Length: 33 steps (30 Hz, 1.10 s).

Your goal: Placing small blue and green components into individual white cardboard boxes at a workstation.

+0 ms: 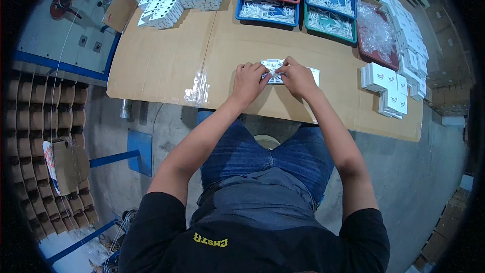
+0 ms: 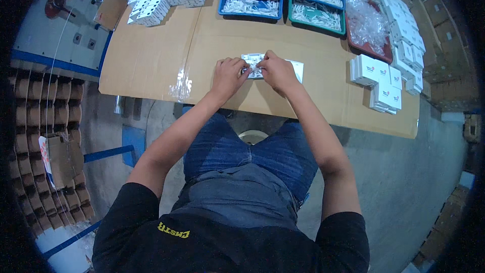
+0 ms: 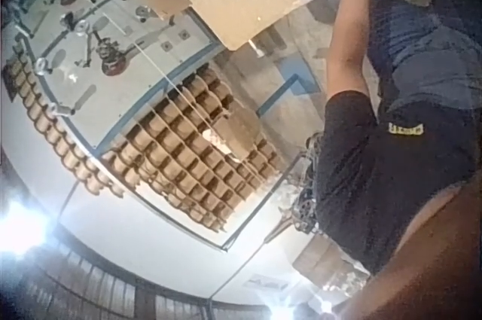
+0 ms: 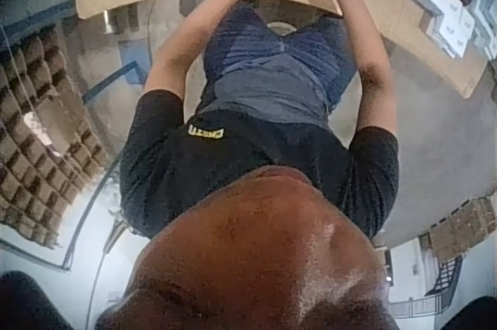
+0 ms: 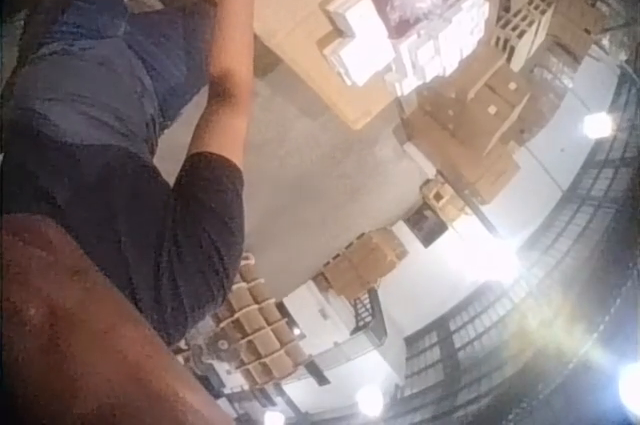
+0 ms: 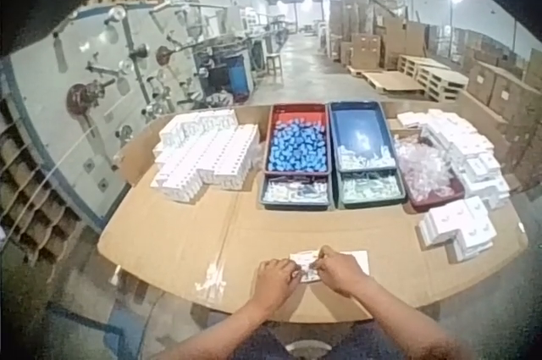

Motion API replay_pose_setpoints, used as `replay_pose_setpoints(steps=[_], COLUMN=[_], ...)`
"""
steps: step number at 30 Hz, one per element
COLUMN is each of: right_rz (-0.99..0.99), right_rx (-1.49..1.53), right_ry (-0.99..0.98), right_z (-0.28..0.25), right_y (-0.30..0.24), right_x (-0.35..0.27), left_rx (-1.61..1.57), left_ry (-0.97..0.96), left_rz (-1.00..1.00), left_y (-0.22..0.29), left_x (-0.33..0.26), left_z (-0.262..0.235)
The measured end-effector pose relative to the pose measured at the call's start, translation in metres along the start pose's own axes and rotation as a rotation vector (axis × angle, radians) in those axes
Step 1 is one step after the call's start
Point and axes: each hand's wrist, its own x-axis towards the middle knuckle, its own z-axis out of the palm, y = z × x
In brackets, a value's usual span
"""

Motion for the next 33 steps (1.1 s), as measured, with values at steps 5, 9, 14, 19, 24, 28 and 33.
replay_pose_setpoints(steps=[5,9,14,19,24,28,33], right_rz=[-0.139,-0.164,-0.13,-0.084,-0.013,0.075,0.214], right_rx=[-0.21,-0.166,-0.077,0.006,0.085,0.109,0.108], right_ry=[-0.033,-0.032,-0.027,-0.013,0.029,-0.011,-0.03], right_z=[-0.005,-0.009,-0.006,-0.01,-0.011,-0.006,-0.002], right_y=[-0.003,0.004,0.013,0.005,0.0,0.004,-0.005], right_x=[0.005,0.004,0.0,-0.008,-0.012,-0.011,-0.003], left_rx=[0.095,0.114,0.107,0.068,0.062,0.064,-0.263], left_ry=[-0.001,-0.019,-0.021,-0.006,-0.026,-0.044,-0.073], left_rz=[0.059,0.09,0.092,0.093,0.099,0.094,-0.097], left_y=[-0.002,0.0,-0.003,-0.006,-0.002,-0.004,-0.003], left_x=[0.0,0.003,0.002,-0.001,0.002,0.001,0.001], left_z=[-0.002,-0.004,-0.001,-0.002,-0.004,-0.004,-0.003])
